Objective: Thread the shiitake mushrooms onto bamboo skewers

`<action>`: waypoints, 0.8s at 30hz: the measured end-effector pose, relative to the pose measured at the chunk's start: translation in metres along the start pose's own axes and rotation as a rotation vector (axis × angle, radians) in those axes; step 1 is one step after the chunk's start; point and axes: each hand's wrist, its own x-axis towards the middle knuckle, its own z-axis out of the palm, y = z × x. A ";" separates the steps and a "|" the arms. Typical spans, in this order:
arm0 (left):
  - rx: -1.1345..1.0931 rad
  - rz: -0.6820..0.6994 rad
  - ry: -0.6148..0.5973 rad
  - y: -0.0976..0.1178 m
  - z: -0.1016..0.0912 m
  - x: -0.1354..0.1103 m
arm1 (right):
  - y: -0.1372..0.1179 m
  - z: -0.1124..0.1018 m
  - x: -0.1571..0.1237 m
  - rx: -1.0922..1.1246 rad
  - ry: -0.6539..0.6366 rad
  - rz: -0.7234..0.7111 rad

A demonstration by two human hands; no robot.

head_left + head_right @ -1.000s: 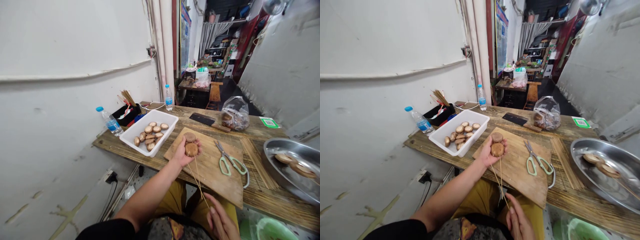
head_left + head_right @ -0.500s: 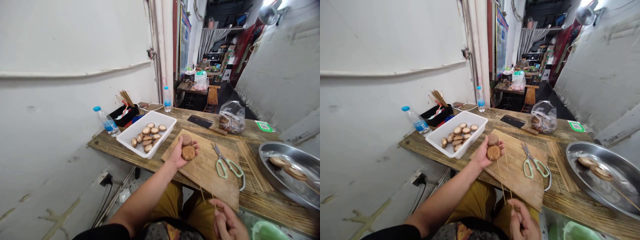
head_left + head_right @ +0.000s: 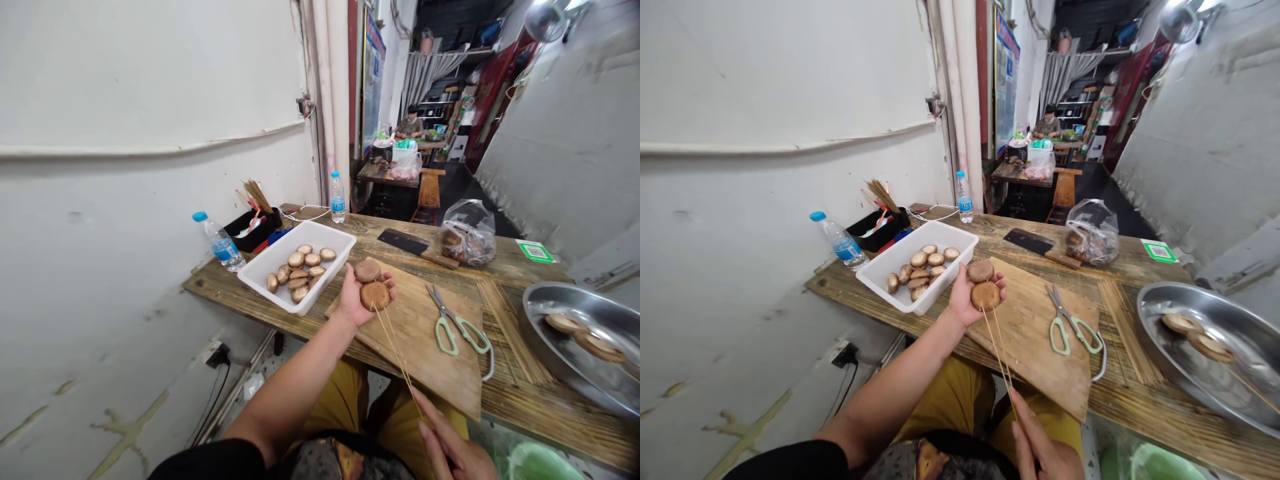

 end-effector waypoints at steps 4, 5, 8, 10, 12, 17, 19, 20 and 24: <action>0.006 -0.001 0.023 0.002 0.002 0.000 | 0.001 -0.001 -0.001 -0.041 -0.019 -0.007; 0.009 -0.001 0.032 0.002 0.002 0.000 | 0.002 -0.001 -0.001 -0.046 -0.025 -0.008; 0.020 0.007 0.039 0.004 0.004 0.000 | 0.003 0.000 -0.003 -0.047 -0.038 -0.001; 0.026 0.016 0.035 0.004 0.004 -0.001 | 0.003 0.000 -0.003 -0.039 -0.039 0.000; 0.026 0.014 0.029 0.003 0.004 -0.001 | 0.004 0.001 -0.004 -0.026 -0.047 0.000; 0.032 0.010 0.022 0.002 0.003 0.000 | 0.008 0.003 -0.008 -0.004 -0.093 0.014; 0.041 0.014 0.022 0.002 0.003 0.000 | 0.009 0.004 -0.008 -0.006 -0.096 0.011; 0.044 0.017 0.021 0.003 0.003 0.001 | 0.010 0.004 -0.009 -0.006 -0.096 0.005; 0.052 0.021 0.018 0.004 0.003 0.001 | 0.011 0.006 -0.009 -0.004 -0.090 0.005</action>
